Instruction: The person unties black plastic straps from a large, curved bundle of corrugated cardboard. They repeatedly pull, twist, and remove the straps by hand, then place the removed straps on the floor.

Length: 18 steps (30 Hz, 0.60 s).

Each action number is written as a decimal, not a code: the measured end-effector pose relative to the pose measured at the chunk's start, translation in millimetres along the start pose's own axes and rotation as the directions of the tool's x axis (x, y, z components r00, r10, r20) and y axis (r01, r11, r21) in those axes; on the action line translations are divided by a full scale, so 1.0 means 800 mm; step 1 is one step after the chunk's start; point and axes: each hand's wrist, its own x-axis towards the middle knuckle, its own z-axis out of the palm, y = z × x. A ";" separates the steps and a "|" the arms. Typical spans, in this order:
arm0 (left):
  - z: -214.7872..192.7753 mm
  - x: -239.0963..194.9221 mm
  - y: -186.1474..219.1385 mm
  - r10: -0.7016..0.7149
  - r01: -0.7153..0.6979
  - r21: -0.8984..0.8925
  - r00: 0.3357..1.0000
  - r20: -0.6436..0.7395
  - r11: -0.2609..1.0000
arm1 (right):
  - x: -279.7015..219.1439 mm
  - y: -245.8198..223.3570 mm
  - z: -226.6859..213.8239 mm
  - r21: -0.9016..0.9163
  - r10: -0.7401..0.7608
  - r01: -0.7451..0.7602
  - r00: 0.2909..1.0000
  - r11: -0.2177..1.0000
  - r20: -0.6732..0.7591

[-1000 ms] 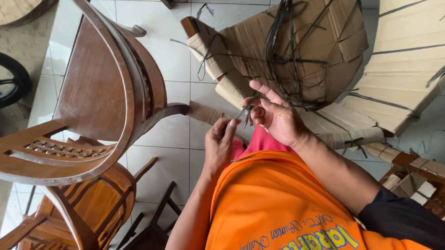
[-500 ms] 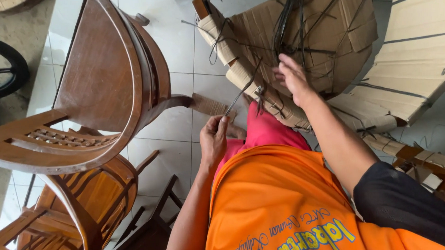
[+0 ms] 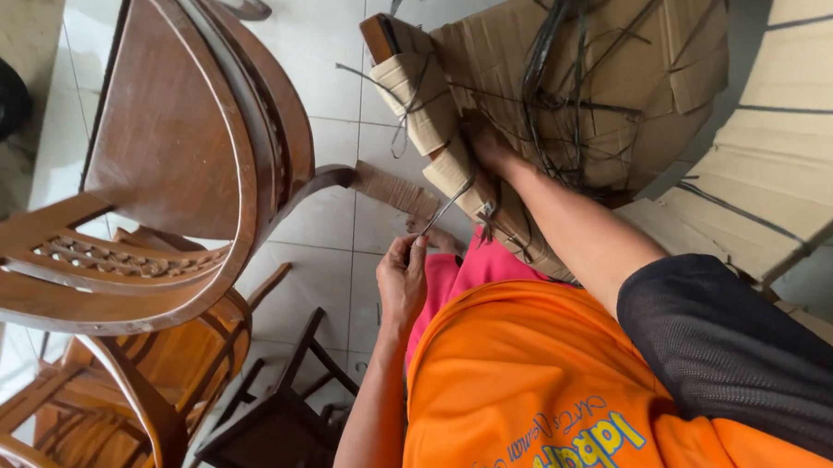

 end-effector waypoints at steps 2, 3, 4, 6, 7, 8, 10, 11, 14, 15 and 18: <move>0.001 0.004 -0.004 -0.041 0.040 -0.035 0.999 -0.021 0.999 | 0.005 -0.002 0.004 0.005 -0.007 0.007 0.999 1.000 0.046; 0.002 0.006 -0.009 -0.066 0.065 -0.043 0.997 -0.027 0.997 | 0.008 0.000 0.002 -0.023 -0.010 0.011 0.998 1.000 0.066; 0.002 0.008 -0.015 -0.091 0.090 -0.050 0.995 -0.033 0.995 | 0.010 0.001 0.001 -0.050 -0.012 0.016 0.996 0.999 0.087; 0.003 0.017 -0.028 -0.106 0.103 -0.068 0.994 -0.039 0.992 | 0.046 0.040 0.005 -0.101 0.003 0.006 0.995 0.995 0.098; 0.002 0.018 -0.034 -0.111 0.109 -0.067 0.993 -0.031 0.992 | 0.060 0.063 0.008 -0.132 0.019 -0.007 0.995 0.991 0.095; 0.002 0.020 -0.040 -0.135 0.132 -0.084 0.990 -0.040 0.988 | 0.062 0.069 0.007 -0.152 0.032 -0.014 0.993 0.988 0.115; 0.004 0.029 -0.052 -0.155 0.153 -0.103 0.988 -0.011 0.983 | 0.070 0.079 0.004 -0.453 0.031 0.023 0.993 0.891 0.111; 0.006 0.035 -0.056 -0.172 0.168 -0.121 0.985 -0.022 0.978 | 0.065 0.074 -0.001 -0.470 0.036 0.028 0.991 0.882 0.128; 0.015 0.051 -0.071 -0.188 0.187 -0.140 0.982 0.004 0.972 | 0.055 0.064 -0.003 -0.570 -0.076 0.141 0.988 0.809 0.137; 0.019 0.058 -0.077 -0.191 0.193 -0.146 0.981 0.030 0.970 | 0.054 0.063 0.003 -0.572 -0.066 0.137 0.987 0.809 0.144; 0.029 0.075 -0.081 -0.215 0.222 -0.179 0.975 0.056 0.959 | 0.040 0.070 -0.006 -0.580 -0.049 0.140 0.984 0.802 0.169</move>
